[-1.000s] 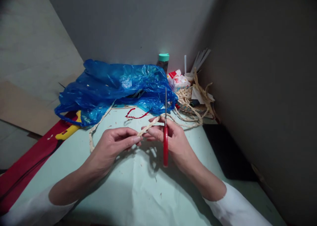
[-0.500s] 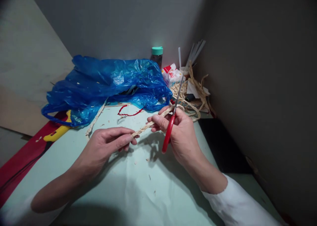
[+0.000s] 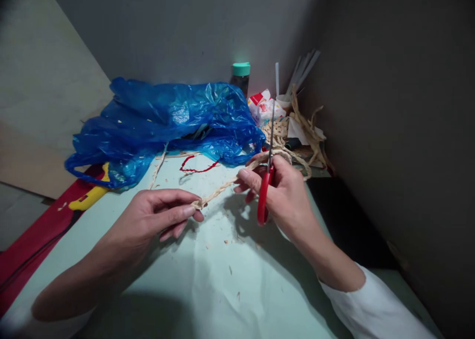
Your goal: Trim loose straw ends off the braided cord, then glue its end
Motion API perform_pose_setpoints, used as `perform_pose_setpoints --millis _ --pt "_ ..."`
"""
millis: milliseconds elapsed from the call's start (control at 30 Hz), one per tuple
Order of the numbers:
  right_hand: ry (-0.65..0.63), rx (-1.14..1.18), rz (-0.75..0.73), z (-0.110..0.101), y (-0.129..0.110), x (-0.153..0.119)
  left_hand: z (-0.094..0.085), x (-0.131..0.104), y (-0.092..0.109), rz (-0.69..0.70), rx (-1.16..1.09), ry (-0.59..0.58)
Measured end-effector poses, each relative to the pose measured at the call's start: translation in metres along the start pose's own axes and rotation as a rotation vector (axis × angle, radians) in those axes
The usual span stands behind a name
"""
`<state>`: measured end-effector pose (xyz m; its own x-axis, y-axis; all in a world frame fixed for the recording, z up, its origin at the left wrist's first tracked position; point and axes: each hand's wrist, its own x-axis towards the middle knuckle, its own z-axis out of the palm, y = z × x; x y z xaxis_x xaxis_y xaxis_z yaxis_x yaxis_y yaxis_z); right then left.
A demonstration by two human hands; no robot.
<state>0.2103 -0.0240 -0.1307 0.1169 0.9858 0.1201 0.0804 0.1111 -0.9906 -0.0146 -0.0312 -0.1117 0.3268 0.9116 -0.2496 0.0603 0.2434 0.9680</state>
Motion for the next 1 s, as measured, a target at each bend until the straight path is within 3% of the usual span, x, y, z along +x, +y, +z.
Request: perform_pose_setpoints --millis 100,200,267,400,667,1000 --pt "-0.165 -0.346 -0.034 -0.005 -0.005 -0.004 -0.001 0.000 0.002 0.003 0.000 0.094" --pt "-0.310 -0.760 -0.246 -0.005 -0.009 -0.011 -0.001 -0.001 0.005 -0.005 -0.009 0.130" --pt "-0.379 -1.005 -0.351 -0.002 -0.009 -0.015 0.000 -0.002 0.007 0.005 -0.036 0.133" --pt "-0.443 -1.303 -0.411 0.005 -0.006 -0.018 0.002 -0.002 0.011 0.028 -0.099 0.153" --pt "-0.389 -1.405 -0.495 0.012 0.000 -0.021 0.005 -0.003 0.008 0.023 -0.105 0.102" --pt "-0.517 -1.383 -0.453 0.013 0.008 -0.022 0.002 0.000 0.003 0.048 -0.008 0.105"
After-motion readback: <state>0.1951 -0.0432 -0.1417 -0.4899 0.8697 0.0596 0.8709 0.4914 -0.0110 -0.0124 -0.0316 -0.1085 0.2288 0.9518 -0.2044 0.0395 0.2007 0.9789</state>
